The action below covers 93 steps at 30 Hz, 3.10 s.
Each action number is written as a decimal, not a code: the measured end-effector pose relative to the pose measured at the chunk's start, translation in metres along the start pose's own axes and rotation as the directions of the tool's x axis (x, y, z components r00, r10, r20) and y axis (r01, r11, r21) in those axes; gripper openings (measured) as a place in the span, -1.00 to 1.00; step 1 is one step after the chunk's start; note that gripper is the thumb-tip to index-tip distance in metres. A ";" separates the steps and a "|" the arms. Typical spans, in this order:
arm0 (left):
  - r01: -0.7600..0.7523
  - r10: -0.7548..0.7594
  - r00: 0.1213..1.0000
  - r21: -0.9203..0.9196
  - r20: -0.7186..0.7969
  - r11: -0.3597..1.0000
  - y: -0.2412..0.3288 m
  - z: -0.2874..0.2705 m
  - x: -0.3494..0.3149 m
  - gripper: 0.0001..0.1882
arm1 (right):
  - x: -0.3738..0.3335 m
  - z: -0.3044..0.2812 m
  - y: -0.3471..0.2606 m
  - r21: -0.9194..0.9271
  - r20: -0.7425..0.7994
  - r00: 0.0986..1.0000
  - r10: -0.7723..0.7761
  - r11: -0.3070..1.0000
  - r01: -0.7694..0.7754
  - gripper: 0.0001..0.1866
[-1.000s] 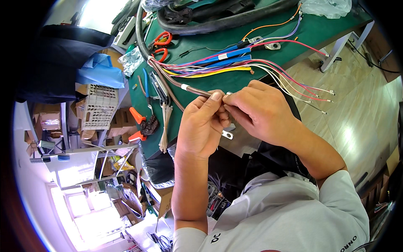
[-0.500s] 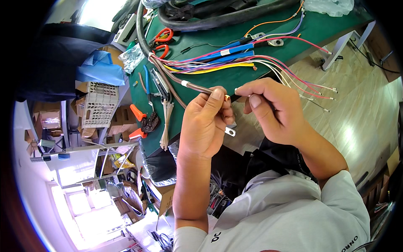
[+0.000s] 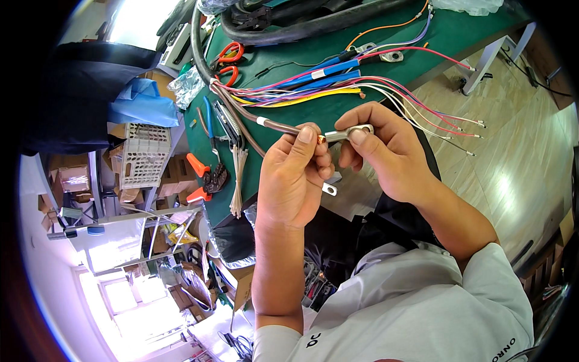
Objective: The person slides a metal terminal onto a wire end and pushes it into a plastic sleeve. The person performs these actions by hand, handling multiple wires and terminals one at a time.
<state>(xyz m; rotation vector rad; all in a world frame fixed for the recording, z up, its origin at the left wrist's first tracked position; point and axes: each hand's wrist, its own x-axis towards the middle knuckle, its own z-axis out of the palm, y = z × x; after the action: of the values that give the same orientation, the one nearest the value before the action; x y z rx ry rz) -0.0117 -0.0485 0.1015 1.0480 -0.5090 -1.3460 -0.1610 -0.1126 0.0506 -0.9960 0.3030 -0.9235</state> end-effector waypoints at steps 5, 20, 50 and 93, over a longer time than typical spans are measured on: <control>-0.013 0.013 1.000 0.003 0.004 1.000 0.000 0.001 0.000 -0.80 | 0.002 0.001 0.001 0.072 0.019 1.000 0.012 0.997 -0.013 -0.81; -0.059 0.059 0.998 0.051 0.003 0.997 -0.005 0.001 0.001 -0.81 | -0.003 0.005 0.002 -0.052 0.016 0.996 -0.089 0.995 0.090 -0.81; -0.124 0.129 0.992 0.196 -0.011 0.973 -0.013 0.002 0.002 -0.77 | -0.006 0.006 0.005 -0.306 0.022 0.969 -0.245 0.921 0.240 -0.85; -0.113 0.122 0.992 0.198 -0.037 0.974 -0.011 0.001 0.008 -0.76 | -0.009 0.012 0.026 -0.483 -0.083 0.926 -0.369 0.827 0.287 -0.84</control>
<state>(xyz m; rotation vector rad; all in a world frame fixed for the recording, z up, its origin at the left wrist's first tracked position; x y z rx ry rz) -0.0171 -0.0551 0.0910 1.1895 -0.6667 -1.1802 -0.1455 -0.0926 0.0338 -1.4445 0.5274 -1.2947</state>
